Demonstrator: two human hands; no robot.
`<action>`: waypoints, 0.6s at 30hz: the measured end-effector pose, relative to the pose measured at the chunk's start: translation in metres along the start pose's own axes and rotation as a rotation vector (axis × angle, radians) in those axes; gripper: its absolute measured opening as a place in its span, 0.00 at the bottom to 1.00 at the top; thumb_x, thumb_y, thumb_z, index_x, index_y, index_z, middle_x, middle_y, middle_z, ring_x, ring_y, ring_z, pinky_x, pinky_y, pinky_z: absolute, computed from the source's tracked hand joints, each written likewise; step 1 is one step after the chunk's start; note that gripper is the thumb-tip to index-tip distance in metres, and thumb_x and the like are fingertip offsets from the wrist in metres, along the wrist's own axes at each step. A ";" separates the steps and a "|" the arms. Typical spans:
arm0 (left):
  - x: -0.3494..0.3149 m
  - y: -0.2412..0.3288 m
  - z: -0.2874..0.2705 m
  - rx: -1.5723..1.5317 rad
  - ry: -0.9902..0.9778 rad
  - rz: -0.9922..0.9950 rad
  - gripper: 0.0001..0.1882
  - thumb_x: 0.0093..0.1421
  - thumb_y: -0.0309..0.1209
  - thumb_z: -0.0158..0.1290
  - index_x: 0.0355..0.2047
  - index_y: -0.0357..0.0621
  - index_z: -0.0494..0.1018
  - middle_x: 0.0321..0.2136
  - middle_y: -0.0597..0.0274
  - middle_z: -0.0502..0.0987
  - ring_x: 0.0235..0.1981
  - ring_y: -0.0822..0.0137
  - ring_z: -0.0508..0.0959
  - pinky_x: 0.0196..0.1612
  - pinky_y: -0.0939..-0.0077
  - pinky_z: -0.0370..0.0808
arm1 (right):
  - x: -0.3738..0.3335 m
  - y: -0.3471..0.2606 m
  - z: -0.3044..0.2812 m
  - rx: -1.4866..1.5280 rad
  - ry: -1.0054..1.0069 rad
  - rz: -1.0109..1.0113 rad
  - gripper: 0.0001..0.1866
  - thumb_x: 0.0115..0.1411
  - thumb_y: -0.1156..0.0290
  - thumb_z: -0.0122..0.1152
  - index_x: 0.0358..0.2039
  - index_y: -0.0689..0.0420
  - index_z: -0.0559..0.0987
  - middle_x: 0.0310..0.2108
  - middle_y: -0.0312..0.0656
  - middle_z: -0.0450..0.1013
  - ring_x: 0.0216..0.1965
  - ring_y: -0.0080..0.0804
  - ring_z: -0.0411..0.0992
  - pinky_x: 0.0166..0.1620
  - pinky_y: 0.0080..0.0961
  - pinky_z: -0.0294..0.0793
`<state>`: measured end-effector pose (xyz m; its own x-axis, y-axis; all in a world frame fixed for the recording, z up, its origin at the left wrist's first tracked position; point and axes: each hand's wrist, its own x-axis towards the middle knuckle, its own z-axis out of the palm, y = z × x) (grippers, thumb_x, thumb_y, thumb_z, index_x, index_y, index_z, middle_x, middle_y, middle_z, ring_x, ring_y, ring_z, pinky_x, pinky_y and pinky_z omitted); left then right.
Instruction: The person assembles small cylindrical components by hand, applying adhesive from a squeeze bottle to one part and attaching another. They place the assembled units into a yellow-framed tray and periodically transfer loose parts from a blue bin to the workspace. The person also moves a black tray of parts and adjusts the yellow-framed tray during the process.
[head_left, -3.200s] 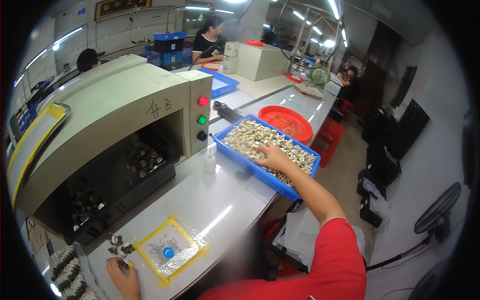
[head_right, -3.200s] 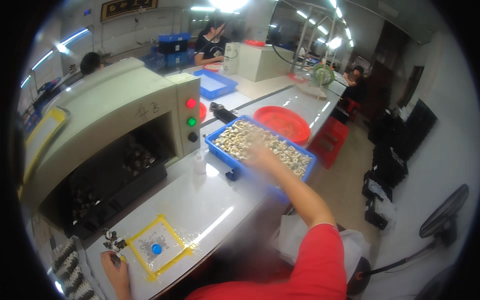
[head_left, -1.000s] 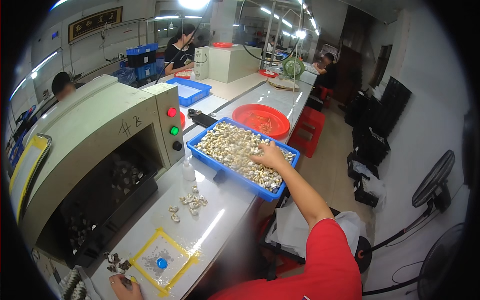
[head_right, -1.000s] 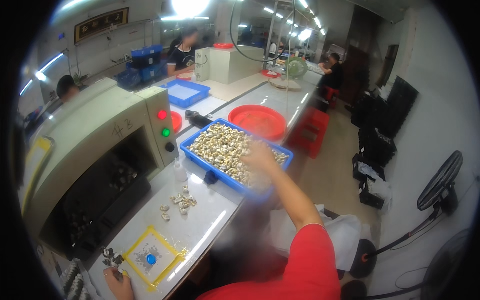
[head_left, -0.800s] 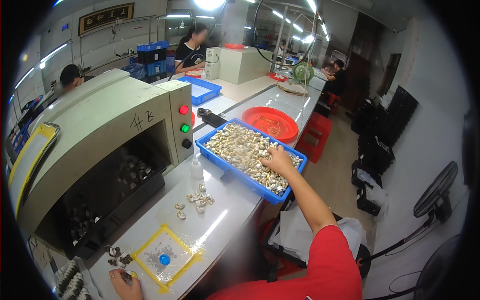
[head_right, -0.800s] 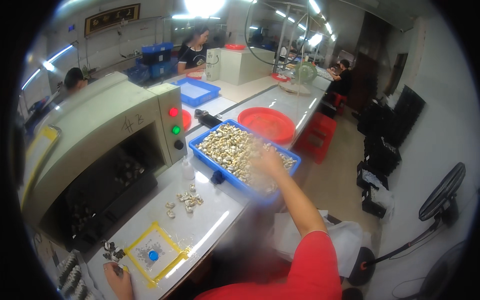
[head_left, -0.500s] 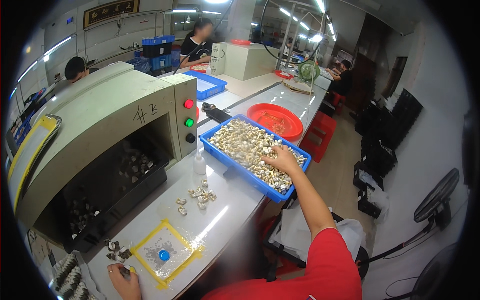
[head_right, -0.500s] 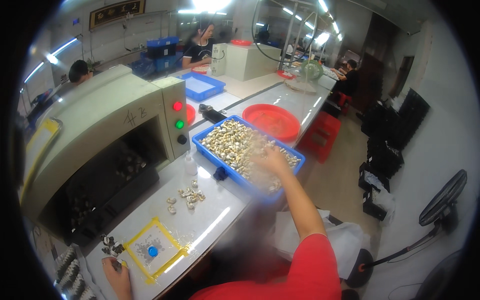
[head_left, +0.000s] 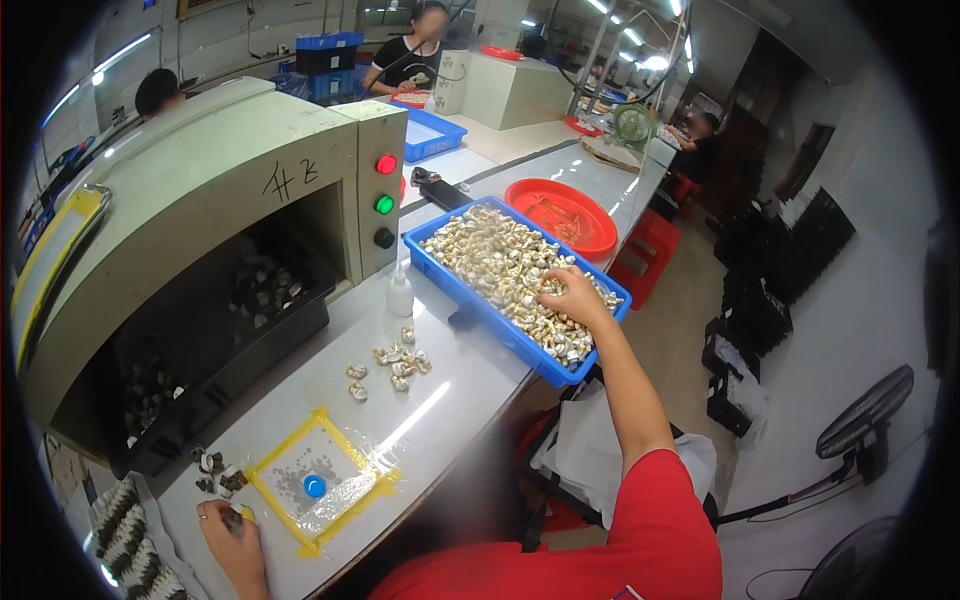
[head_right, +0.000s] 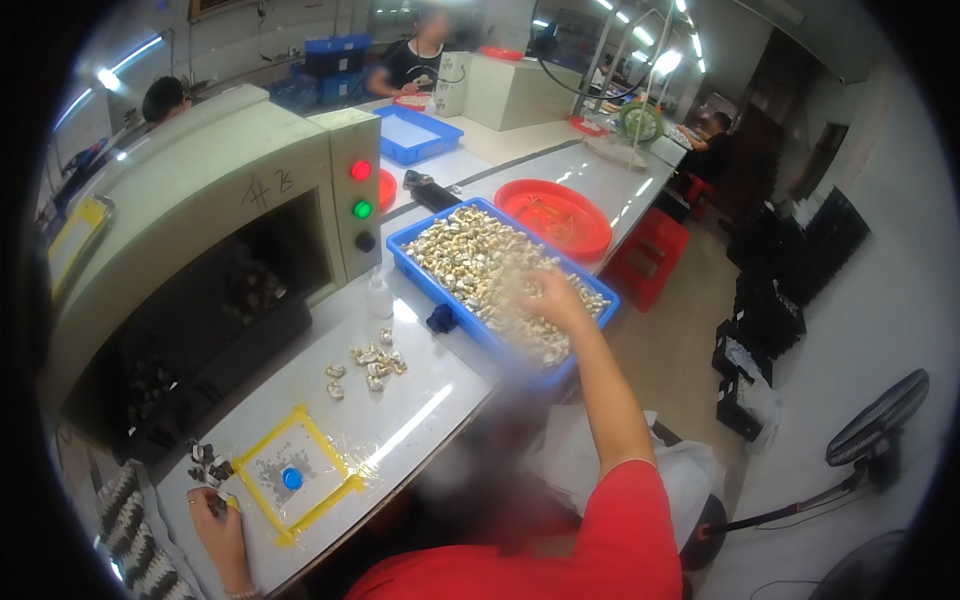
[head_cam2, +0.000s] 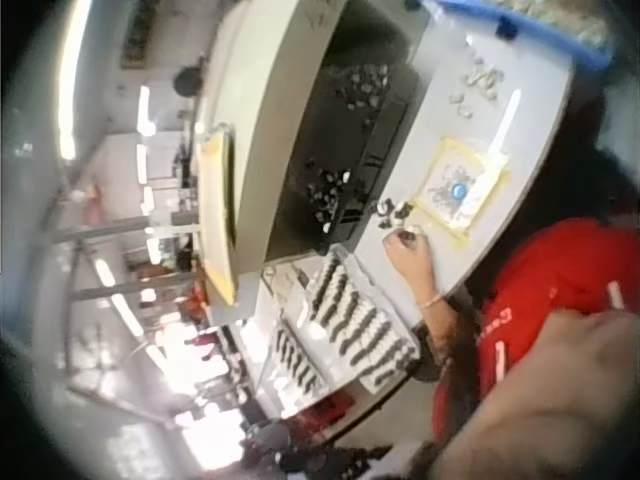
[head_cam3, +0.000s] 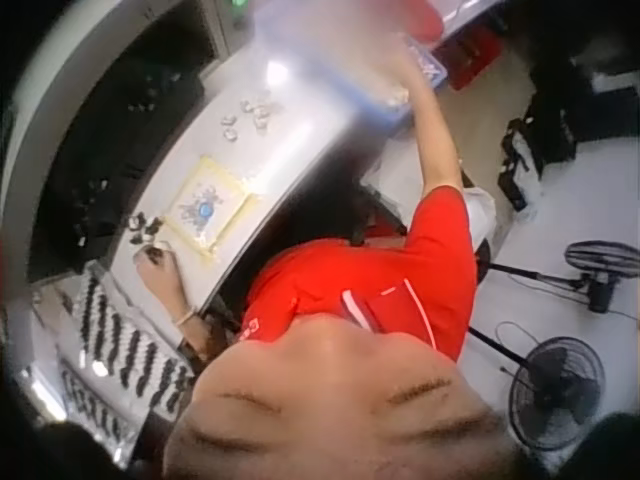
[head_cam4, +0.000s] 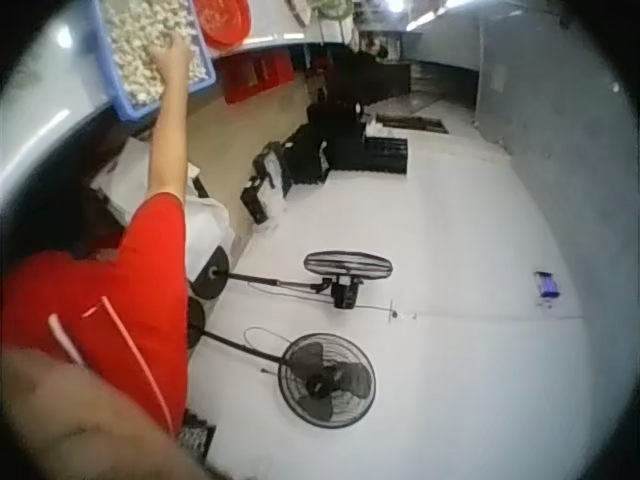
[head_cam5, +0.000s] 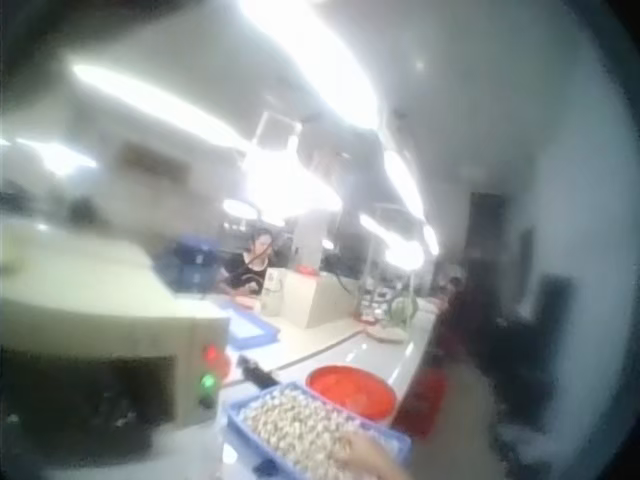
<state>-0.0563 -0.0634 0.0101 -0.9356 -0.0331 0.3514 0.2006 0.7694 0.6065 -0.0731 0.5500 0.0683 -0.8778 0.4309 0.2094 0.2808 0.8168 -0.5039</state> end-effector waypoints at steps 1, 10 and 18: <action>0.001 0.001 -0.001 -0.003 -0.009 -0.007 0.13 0.45 0.22 0.51 0.32 0.36 0.63 0.31 0.54 0.63 0.32 0.56 0.66 0.37 0.68 0.64 | 0.001 0.002 0.001 0.022 0.013 -0.008 0.26 0.43 0.58 0.67 0.44 0.54 0.77 0.45 0.52 0.67 0.47 0.46 0.69 0.52 0.33 0.67; 0.001 0.007 -0.004 0.002 -0.032 -0.050 0.12 0.46 0.22 0.52 0.32 0.36 0.64 0.32 0.53 0.64 0.34 0.53 0.66 0.39 0.65 0.65 | 0.019 0.016 0.006 0.109 0.139 -0.012 0.21 0.42 0.62 0.66 0.39 0.56 0.79 0.45 0.51 0.69 0.50 0.45 0.66 0.55 0.32 0.64; 0.002 0.014 -0.009 0.039 -0.011 -0.010 0.13 0.44 0.22 0.53 0.32 0.37 0.65 0.33 0.51 0.67 0.36 0.50 0.68 0.41 0.63 0.66 | 0.006 -0.075 -0.003 0.546 0.097 -0.016 0.16 0.49 0.71 0.66 0.39 0.57 0.76 0.34 0.33 0.70 0.28 0.17 0.67 0.32 0.16 0.68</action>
<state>-0.0529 -0.0584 0.0263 -0.9408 -0.0335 0.3374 0.1802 0.7934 0.5814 -0.0980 0.4920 0.1100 -0.8334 0.4746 0.2832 0.0035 0.5170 -0.8560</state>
